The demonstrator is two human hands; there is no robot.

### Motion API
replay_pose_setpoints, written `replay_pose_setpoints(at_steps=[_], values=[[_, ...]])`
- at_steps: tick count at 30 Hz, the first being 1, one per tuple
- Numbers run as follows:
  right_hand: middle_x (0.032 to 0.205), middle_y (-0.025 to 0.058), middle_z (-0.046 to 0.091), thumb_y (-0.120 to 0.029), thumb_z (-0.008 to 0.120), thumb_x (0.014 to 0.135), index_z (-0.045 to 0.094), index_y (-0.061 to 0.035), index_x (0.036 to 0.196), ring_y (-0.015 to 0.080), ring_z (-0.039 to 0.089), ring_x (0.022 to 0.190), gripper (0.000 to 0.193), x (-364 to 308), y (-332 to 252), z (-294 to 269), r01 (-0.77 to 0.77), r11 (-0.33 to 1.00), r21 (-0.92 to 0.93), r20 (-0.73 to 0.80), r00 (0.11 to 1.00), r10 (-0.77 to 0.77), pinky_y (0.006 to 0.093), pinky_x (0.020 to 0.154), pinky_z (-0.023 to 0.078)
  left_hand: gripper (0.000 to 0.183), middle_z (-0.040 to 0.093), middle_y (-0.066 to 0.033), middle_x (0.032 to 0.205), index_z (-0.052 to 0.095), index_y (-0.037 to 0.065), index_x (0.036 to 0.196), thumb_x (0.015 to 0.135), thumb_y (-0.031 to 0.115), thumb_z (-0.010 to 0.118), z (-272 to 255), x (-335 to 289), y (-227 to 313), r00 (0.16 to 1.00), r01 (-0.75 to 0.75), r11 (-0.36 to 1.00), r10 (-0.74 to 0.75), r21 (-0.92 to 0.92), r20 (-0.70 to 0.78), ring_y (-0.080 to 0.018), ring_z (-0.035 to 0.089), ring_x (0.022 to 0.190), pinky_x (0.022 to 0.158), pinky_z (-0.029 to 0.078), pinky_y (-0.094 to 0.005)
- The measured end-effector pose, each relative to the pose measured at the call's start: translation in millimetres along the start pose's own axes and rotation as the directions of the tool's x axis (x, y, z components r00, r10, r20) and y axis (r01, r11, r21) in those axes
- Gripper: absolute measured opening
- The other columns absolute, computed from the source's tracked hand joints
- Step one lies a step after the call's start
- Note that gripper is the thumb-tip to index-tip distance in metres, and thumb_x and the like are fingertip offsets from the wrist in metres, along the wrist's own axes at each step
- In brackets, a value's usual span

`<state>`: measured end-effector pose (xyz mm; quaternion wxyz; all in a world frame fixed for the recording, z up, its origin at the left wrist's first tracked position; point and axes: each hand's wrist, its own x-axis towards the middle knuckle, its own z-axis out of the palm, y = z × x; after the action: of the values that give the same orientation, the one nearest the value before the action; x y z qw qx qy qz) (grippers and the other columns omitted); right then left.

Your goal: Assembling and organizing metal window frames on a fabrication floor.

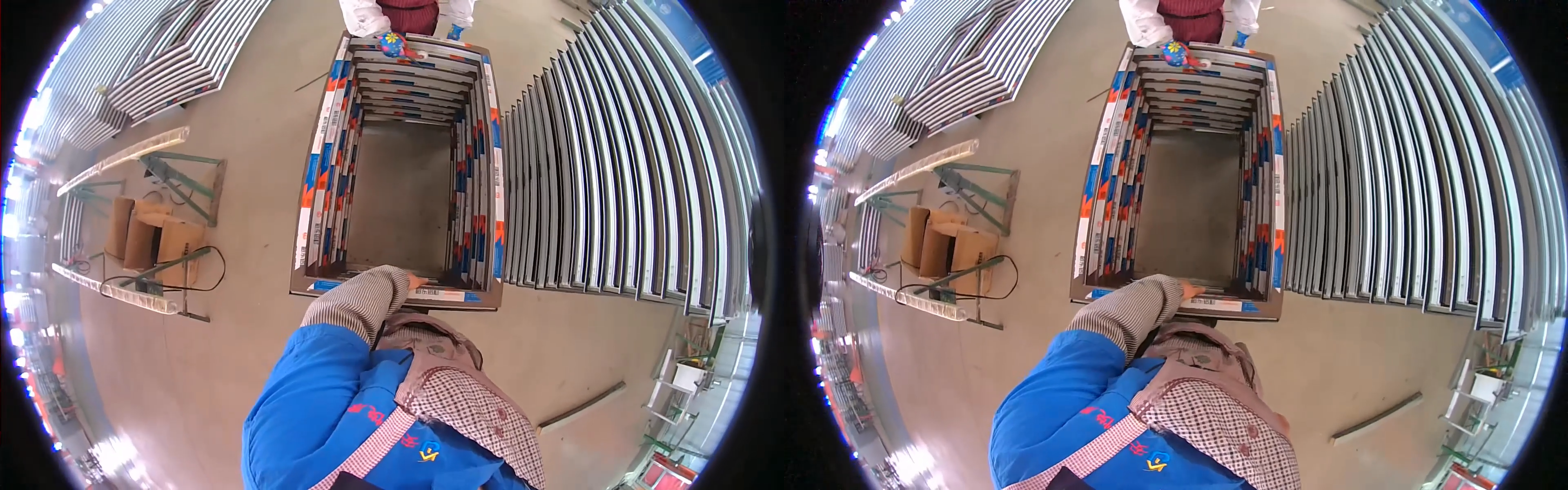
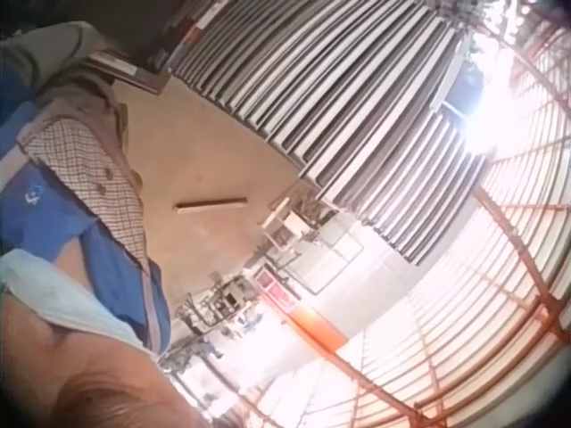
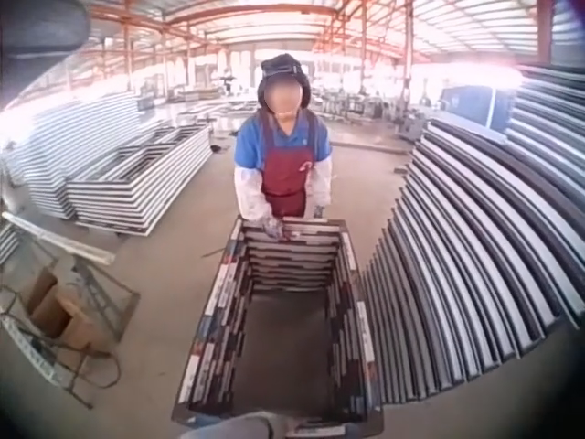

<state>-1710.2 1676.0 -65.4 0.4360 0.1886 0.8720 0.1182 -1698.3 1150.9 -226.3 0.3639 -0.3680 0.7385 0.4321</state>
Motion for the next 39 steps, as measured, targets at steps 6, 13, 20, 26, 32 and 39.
replay_pose_setpoints(at_steps=[6, 13, 20, 26, 32, 39], values=[[0.097, 0.0083, 0.066, -0.030, 0.048, 0.084, 0.061, -0.0046, 0.096, 0.0219, 0.064, 0.088, 0.031, -1, -22, -21, 0.211, 0.969, 0.131, 0.054, 0.974, -0.219, 0.0389, 0.066, 0.050, 0.078, 0.046, -0.0206, 0.127, 0.055, 0.003, 0.118, 0.075, 0.068, 0.046, -22, 11, 12, 0.997, 0.023, 0.997, -0.028, -0.072, -0.075, -0.0331, 0.042, 0.120, 0.100, 0.031, -0.0407], [0.098, 0.0089, 0.066, -0.030, 0.048, 0.085, 0.061, -0.0040, 0.097, 0.0213, 0.064, 0.088, 0.031, 14, -65, -73, 0.488, 0.830, 0.268, 0.044, 0.855, -0.517, 0.0386, 0.066, 0.051, 0.054, 0.061, -0.0181, 0.102, 0.066, 0.011, 0.099, 0.083, 0.055, 0.040, -46, -68, 37, 0.964, -0.081, 0.982, 0.120, 0.170, -0.235, -0.0356, 0.057, 0.096, 0.084, 0.044, -0.0433], [0.088, 0.0123, 0.065, -0.028, 0.052, 0.086, 0.059, -0.0003, 0.093, 0.0198, 0.063, 0.079, 0.030, 26, -150, -171, 0.934, 0.347, -0.086, -0.088, 0.340, -0.936, 0.0348, 0.065, 0.050, 0.024, 0.061, -0.0076, 0.101, 0.057, 0.001, 0.107, 0.091, 0.017, 0.049, -112, -249, 188, 0.647, -0.757, 0.346, 0.519, -0.555, -0.559, -0.0139, 0.056, 0.096, 0.086, 0.045, -0.0288], [0.077, 0.0063, 0.062, -0.020, 0.052, 0.088, 0.057, -0.0008, 0.091, 0.0117, 0.056, 0.066, 0.020, -80, -248, -242, 0.942, 0.030, 0.335, -0.292, 0.134, -0.947, 0.0262, 0.061, 0.046, 0.058, 0.055, -0.0110, 0.081, 0.051, -0.008, 0.105, 0.087, 0.047, 0.048, -170, -547, 228, -0.197, -0.829, -0.434, 0.817, -0.353, -0.542, -0.0275, 0.051, 0.075, 0.071, 0.041, -0.0369], [0.078, 0.0056, 0.063, -0.015, 0.049, 0.091, 0.057, 0.0013, 0.097, 0.0104, 0.059, 0.067, 0.019, -203, -284, -220, 0.936, -0.187, 0.298, -0.202, -0.130, -0.971, 0.0236, 0.062, 0.048, 0.064, 0.052, -0.0277, 0.114, 0.045, -0.017, 0.116, 0.083, 0.035, 0.062, -158, -633, 211, -0.755, -0.410, -0.802, 0.566, -0.435, -0.332, -0.0306, 0.059, 0.093, 0.074, 0.050, -0.0306], [0.080, 0.0068, 0.061, -0.009, 0.047, 0.090, 0.054, 0.0029, 0.101, 0.0111, 0.058, 0.073, 0.018, -269, -274, -101, 0.930, -0.108, 0.351, 0.150, -0.170, -0.974, 0.0235, 0.068, 0.047, 0.070, 0.050, -0.0132, 0.083, 0.047, -0.017, 0.113, 0.080, 0.043, 0.062, -87, -721, 100, -0.665, -0.547, -0.794, 0.605, -0.266, -0.437, -0.0180, 0.050, 0.065, 0.055, 0.041, -0.0253]])
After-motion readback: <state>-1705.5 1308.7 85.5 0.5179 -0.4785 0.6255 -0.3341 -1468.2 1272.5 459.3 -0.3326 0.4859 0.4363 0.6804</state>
